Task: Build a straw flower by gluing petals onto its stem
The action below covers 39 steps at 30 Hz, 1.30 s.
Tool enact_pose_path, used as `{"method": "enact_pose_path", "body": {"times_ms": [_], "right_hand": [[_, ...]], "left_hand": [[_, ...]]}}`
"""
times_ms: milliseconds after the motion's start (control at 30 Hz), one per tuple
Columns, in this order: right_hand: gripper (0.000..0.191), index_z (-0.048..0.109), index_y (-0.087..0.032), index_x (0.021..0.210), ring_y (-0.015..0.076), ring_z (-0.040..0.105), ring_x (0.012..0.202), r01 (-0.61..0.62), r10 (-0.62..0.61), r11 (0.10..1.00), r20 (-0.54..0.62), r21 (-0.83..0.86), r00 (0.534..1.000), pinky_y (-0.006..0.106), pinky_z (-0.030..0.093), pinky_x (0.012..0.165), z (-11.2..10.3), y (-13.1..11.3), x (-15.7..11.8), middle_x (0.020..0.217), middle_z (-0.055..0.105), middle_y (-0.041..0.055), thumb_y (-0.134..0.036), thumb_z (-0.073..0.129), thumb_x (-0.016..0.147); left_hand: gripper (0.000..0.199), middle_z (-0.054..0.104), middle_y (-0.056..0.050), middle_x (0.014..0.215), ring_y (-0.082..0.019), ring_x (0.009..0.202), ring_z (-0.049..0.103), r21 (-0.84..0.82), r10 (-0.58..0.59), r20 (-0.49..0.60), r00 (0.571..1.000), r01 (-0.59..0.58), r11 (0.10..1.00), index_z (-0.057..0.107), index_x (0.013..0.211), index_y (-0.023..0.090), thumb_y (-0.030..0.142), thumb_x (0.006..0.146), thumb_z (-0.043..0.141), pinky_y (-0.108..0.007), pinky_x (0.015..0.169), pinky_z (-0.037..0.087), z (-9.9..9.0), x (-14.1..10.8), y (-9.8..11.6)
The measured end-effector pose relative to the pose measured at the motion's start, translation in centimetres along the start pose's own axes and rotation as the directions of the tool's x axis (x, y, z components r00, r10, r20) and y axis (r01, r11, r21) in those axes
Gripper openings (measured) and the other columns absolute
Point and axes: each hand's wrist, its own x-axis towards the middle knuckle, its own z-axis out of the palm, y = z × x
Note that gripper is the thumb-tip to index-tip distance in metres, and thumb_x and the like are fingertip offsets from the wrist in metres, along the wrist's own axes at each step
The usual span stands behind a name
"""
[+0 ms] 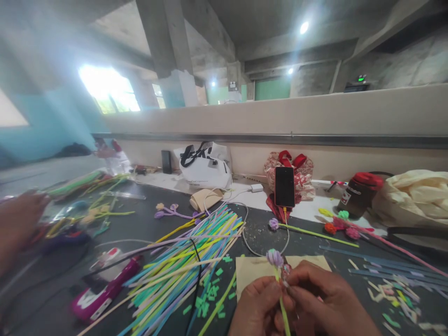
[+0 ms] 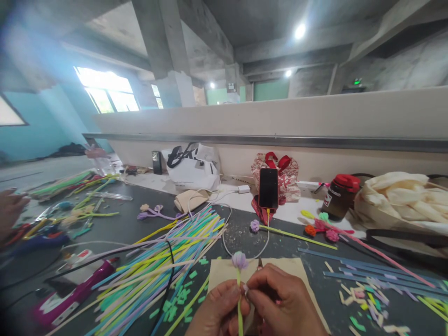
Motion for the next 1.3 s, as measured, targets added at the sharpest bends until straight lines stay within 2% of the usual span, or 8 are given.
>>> {"method": "enact_pose_path", "body": {"times_ms": [233,333,500,567,700,867,1067,1300], "right_hand": [[0.012,0.063,-0.025,0.078,0.0151,0.062,0.066,0.347,-0.362,0.892,0.003,-0.29,0.932,0.02,0.048,0.058,-0.6,-0.3,0.0,0.072,0.065,0.0008,-0.02,0.052,0.082],[0.014,0.062,-0.024,0.079,0.0146,0.062,0.066,0.389,-0.404,0.855,0.029,-0.343,0.914,0.02,0.048,0.058,-0.5,-0.6,0.1,0.072,0.063,0.0023,-0.018,0.05,0.083],[0.014,0.063,-0.023,0.078,0.0152,0.061,0.063,0.414,-0.433,0.83,0.037,-0.373,0.901,0.021,0.047,0.055,-0.4,-1.2,0.2,0.07,0.063,0.003,-0.018,0.05,0.082],[0.013,0.064,-0.024,0.076,0.015,0.061,0.062,0.332,-0.348,0.887,0.01,-0.321,0.937,0.021,0.046,0.055,-0.4,-1.4,0.1,0.068,0.063,0.0015,-0.022,0.052,0.081],[0.015,0.064,-0.022,0.067,0.0132,0.058,0.053,0.024,-0.024,0.998,0.006,-0.054,1.0,0.019,0.042,0.047,-0.2,-1.5,0.2,0.06,0.061,-0.0016,-0.027,0.056,0.078],[0.022,0.063,-0.018,0.07,0.0098,0.052,0.039,-0.237,0.188,0.893,0.161,0.383,0.969,0.018,0.038,0.038,0.3,-0.1,0.4,0.052,0.059,-0.0031,-0.04,0.064,0.073],[0.027,0.061,-0.015,0.069,0.0084,0.053,0.036,-0.331,0.21,0.774,0.273,0.54,0.939,0.016,0.039,0.036,0.4,1.0,0.9,0.049,0.062,-0.0022,-0.039,0.071,0.067],[0.035,0.057,-0.013,0.066,0.0059,0.052,0.037,-0.389,0.168,0.599,0.365,0.7,0.916,0.015,0.038,0.038,0.5,0.6,0.9,0.052,0.063,0.0003,-0.039,0.08,0.059]], "left_hand": [[0.027,0.057,0.001,0.044,-0.003,0.032,0.042,-0.008,0.062,-0.077,0.995,-0.063,0.998,0.064,0.062,0.01,0.032,0.057,0.079,-0.015,0.035,0.03,0.4,-0.2,0.1],[0.026,0.06,0.0,0.047,-0.005,0.035,0.046,-0.008,0.054,-0.1,0.994,-0.055,0.998,0.063,0.064,0.011,0.03,0.056,0.079,-0.015,0.038,0.033,0.4,-0.3,0.1],[0.025,0.049,0.005,0.04,-0.002,0.031,0.034,-0.007,0.084,-0.01,0.996,-0.084,0.996,0.057,0.056,0.013,0.03,0.063,0.074,-0.014,0.032,0.021,-0.1,-0.1,-0.2],[0.026,0.046,0.006,0.039,-0.002,0.032,0.033,-0.017,0.098,0.006,0.995,-0.098,0.995,0.056,0.056,0.013,0.03,0.064,0.074,-0.013,0.033,0.021,-0.1,-0.1,-0.3],[0.025,0.044,0.007,0.036,-0.002,0.03,0.03,0.031,0.071,0.0,0.997,-0.071,0.997,0.057,0.058,0.014,0.033,0.065,0.072,-0.013,0.035,0.025,0.0,-0.3,-0.2],[0.026,0.044,0.007,0.036,-0.001,0.03,0.028,0.058,0.09,0.006,0.996,-0.09,0.994,0.057,0.057,0.014,0.034,0.067,0.071,-0.014,0.04,0.035,0.2,-0.4,-0.2],[0.026,0.053,0.003,0.045,-0.001,0.032,0.036,0.058,0.112,0.06,0.992,-0.116,0.992,0.057,0.06,0.014,0.034,0.069,0.069,-0.013,0.04,0.035,0.1,-0.2,-0.5],[0.028,0.051,0.004,0.047,-0.001,0.034,0.038,0.039,0.096,0.048,0.994,-0.098,0.994,0.056,0.062,0.013,0.035,0.064,0.073,-0.012,0.036,0.029,0.2,-0.4,-0.2]]}}
